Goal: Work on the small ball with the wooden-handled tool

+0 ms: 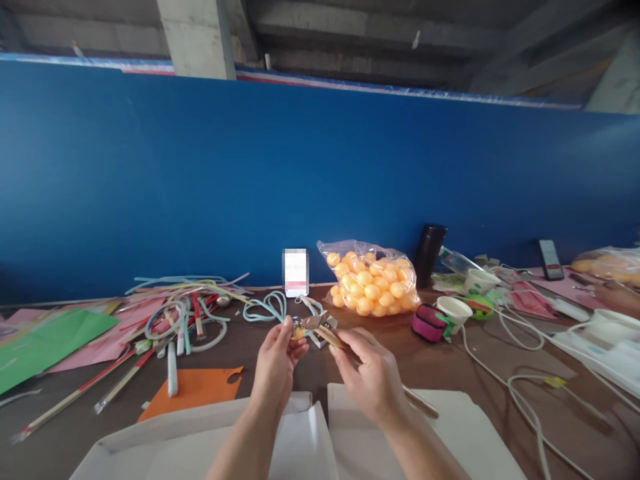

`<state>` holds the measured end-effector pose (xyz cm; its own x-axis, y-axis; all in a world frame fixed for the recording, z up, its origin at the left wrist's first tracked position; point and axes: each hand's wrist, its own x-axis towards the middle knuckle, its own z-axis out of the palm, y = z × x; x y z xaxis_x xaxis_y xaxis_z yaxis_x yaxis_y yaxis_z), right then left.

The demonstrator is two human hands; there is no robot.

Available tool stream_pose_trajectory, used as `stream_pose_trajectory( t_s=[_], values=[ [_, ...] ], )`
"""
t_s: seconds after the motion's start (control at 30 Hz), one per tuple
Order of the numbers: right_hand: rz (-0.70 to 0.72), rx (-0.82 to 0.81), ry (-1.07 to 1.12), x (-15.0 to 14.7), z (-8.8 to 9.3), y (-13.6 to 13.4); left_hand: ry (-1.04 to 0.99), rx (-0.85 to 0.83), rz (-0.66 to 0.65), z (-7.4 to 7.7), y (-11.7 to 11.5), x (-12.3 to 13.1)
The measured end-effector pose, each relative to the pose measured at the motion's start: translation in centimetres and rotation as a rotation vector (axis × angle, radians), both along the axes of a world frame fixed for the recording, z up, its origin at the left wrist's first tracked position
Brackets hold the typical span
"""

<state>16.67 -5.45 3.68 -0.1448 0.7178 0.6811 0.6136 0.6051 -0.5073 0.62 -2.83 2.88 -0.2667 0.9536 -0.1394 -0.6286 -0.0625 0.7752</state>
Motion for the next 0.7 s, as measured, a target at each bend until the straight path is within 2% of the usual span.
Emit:
stream_pose_trajectory(
  t_s=[0.23, 0.7],
  values=[
    [0.011, 0.002, 0.063, 0.09, 0.05, -0.11, -0.096, 0.054, -0.034, 0.11, -0.11, -0.22],
    [0.028, 0.032, 0.077, -0.01, 0.03, -0.14, -0.126, 0.076, -0.049, 0.04, 0.00, -0.18]
  ],
)
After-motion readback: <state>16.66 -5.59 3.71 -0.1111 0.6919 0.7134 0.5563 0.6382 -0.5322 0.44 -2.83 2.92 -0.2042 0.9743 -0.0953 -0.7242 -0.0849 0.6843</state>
